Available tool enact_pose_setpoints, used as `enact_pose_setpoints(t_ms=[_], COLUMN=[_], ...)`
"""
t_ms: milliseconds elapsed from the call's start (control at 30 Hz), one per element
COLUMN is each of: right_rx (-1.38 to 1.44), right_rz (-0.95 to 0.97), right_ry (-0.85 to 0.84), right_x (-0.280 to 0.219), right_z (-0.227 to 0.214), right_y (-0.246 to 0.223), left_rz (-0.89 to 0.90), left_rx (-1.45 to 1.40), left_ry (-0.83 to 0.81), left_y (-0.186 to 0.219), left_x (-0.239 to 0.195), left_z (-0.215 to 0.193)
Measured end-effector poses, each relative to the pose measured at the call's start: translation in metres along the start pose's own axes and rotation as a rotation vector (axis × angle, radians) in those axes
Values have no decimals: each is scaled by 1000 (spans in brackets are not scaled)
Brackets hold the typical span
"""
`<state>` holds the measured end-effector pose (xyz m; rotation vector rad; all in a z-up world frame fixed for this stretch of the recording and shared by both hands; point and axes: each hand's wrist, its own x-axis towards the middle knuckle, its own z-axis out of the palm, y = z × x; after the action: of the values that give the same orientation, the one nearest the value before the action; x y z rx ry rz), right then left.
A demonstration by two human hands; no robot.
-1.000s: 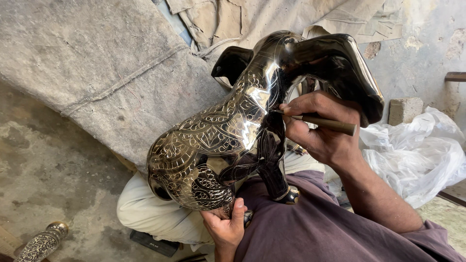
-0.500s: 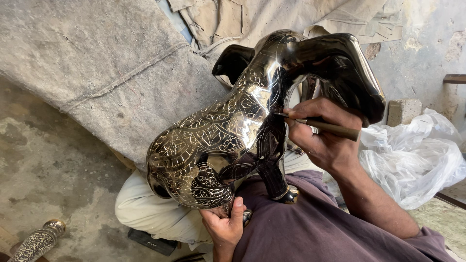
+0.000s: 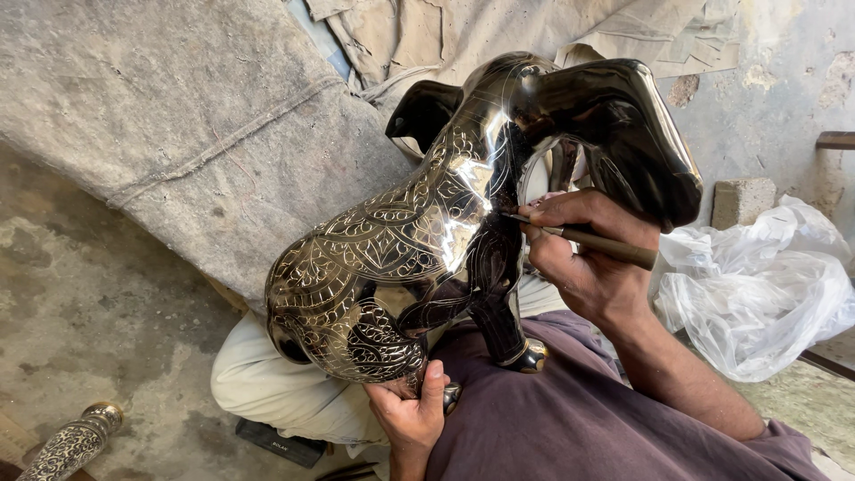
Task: The person holds a dark metal elephant statue and uses a chisel and hammer to engrave intricate patterns onto its surface. They rotate the statue to access different areas and continue chiseling and hammering to create detailed designs.
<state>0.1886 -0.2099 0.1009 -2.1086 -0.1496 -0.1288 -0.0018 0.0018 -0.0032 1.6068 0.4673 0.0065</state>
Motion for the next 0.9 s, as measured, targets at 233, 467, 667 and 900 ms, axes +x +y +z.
enact_pose_setpoints(t_ms=[233, 467, 667, 900], right_rx=[29, 26, -37, 168], right_rz=[-26, -12, -32, -153], right_ry=[5, 1, -38, -153], right_x=[-7, -11, -11, 24], right_z=[-1, -1, -6, -7], right_y=[3, 4, 1, 1], left_rz=[0, -40, -75, -70], left_rx=[-16, -39, -6, 3], left_ry=[3, 20, 29, 31], left_y=[0, 3, 6, 8], left_x=[0, 1, -2, 0], left_z=[0, 1, 0, 2])
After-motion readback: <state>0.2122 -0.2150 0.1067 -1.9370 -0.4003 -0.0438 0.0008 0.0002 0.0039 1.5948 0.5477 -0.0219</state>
